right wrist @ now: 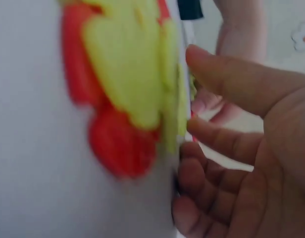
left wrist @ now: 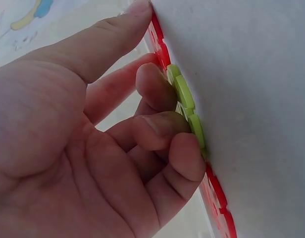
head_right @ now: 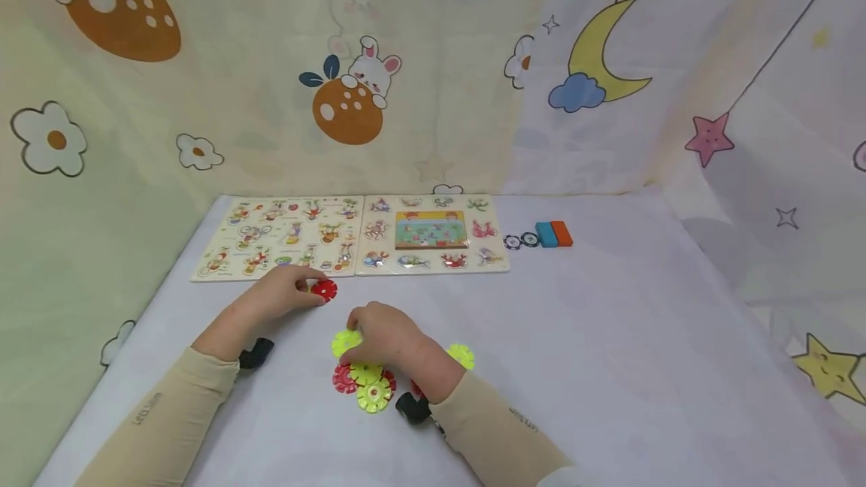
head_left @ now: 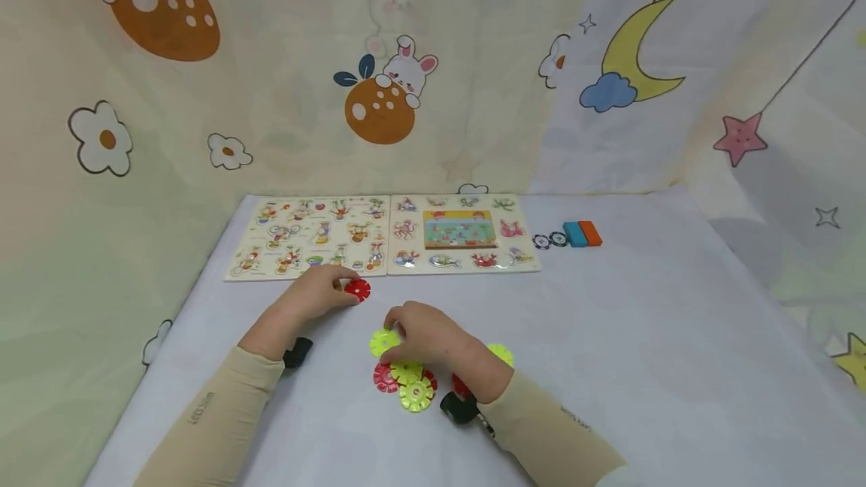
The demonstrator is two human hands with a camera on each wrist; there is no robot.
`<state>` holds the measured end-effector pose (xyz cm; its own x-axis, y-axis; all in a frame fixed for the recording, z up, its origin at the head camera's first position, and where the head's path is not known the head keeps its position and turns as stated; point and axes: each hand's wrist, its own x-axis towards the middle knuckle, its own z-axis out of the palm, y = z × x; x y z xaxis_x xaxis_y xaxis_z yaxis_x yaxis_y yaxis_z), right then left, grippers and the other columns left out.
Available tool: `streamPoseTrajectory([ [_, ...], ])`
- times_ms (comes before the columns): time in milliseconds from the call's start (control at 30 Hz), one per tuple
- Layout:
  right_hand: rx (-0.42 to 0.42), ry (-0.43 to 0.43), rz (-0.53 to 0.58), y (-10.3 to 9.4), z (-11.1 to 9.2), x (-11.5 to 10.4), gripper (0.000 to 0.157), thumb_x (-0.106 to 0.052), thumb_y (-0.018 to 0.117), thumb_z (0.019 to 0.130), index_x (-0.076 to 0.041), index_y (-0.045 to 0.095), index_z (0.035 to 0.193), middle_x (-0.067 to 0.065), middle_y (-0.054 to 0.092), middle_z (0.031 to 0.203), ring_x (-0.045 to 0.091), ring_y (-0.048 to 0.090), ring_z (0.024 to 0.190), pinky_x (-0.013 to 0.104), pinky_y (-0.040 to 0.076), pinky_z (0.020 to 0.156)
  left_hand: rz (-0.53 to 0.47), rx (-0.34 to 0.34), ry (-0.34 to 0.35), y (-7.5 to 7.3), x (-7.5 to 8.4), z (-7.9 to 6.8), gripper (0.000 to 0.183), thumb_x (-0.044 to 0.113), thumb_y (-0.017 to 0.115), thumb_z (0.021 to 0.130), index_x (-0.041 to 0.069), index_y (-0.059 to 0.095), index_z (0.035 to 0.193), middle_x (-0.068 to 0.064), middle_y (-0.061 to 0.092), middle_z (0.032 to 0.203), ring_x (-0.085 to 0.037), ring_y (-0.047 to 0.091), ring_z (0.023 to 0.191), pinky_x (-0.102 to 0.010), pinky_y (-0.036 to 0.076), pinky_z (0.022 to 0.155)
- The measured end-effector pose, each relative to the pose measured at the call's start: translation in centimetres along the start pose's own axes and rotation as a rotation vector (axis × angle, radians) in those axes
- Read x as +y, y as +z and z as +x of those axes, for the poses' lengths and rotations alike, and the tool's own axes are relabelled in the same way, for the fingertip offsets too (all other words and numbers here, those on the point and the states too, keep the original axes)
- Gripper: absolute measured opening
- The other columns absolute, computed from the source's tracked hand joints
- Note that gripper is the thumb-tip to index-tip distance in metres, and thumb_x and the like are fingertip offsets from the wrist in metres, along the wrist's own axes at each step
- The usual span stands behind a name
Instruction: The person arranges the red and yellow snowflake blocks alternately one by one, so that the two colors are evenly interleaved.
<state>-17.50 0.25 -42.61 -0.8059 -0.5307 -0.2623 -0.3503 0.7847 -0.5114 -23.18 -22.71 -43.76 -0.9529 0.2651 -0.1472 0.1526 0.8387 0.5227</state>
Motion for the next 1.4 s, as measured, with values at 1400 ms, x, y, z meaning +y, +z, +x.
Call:
streamPoseTrajectory([
  [1400,0.299,0.175,0.226,-1.1,5.6,1.1,0.048,-0.019,0.074,0.081,-0.010,0.059,0.126,0.002,0.061,0.104,0.015,0.054,0.087,0.031,0.047,0.077,-0.041,-0.015,0.003,-0.2,-0.1,-0.4,0.044,0.030,0.075,0.080,0.019,0.063,0.121,-0.006,0.052,0.080,-0.020,0.046,0.069,-0.033,0.037,0.058],
])
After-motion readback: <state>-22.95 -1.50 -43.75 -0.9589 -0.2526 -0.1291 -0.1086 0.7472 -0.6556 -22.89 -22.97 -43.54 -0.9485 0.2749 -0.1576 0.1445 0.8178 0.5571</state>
